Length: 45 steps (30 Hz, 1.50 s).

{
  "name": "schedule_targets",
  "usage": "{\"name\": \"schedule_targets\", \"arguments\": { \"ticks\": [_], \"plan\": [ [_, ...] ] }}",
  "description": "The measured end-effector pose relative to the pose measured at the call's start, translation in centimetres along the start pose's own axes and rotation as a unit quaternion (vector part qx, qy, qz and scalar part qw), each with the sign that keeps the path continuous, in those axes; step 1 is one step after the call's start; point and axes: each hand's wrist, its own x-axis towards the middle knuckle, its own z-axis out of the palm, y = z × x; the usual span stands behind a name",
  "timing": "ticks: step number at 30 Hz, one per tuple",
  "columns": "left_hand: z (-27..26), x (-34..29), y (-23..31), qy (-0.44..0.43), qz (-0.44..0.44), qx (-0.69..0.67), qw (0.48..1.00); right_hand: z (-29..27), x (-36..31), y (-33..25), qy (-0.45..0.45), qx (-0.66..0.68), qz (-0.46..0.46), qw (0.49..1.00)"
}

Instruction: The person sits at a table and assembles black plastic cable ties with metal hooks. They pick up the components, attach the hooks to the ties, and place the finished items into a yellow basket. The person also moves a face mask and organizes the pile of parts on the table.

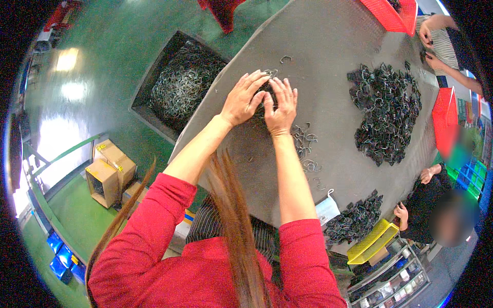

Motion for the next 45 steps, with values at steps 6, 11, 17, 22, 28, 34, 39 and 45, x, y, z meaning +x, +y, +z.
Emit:
{"name": "schedule_targets", "arguments": {
  "ticks": [6, 11, 17, 22, 28, 34, 39, 45],
  "plan": [
    [-7.7, -5.9, -3.1, 0.091, -0.075, 0.034, 0.992, 6.6, -2.4, -8.5, 0.010, -0.016, 0.029, 0.999],
    [-14.0, -9.8, -5.7, 0.190, -0.162, 0.137, 0.959, 12.4, -1.1, -15.2, 0.009, 0.049, 0.026, 0.998],
    [-15.4, -11.9, -5.0, 0.203, -0.165, 0.168, 0.950, 9.0, -0.9, -16.4, 0.001, 0.149, 0.005, 0.989],
    [-12.8, -14.8, -1.1, 0.172, -0.174, 0.143, 0.959, -4.2, -6.9, -5.6, 0.157, -0.022, 0.083, 0.984],
    [-7.3, -16.8, 2.7, 0.110, -0.175, 0.124, 0.971, -13.2, -21.1, 6.8, 0.193, -0.252, 0.326, 0.890],
    [-5.5, -17.3, 4.4, 0.084, -0.165, 0.118, 0.976, -9.2, -15.6, 5.2, 0.128, -0.254, 0.253, 0.925],
    [-5.4, -17.8, 4.7, 0.060, -0.147, 0.111, 0.981, -2.5, -8.4, 0.0, 0.038, -0.172, 0.080, 0.981],
    [-4.7, -20.4, 5.6, 0.000, -0.157, 0.104, 0.982, 4.6, -3.9, -8.0, -0.039, -0.029, -0.041, 0.998]
  ]
}}
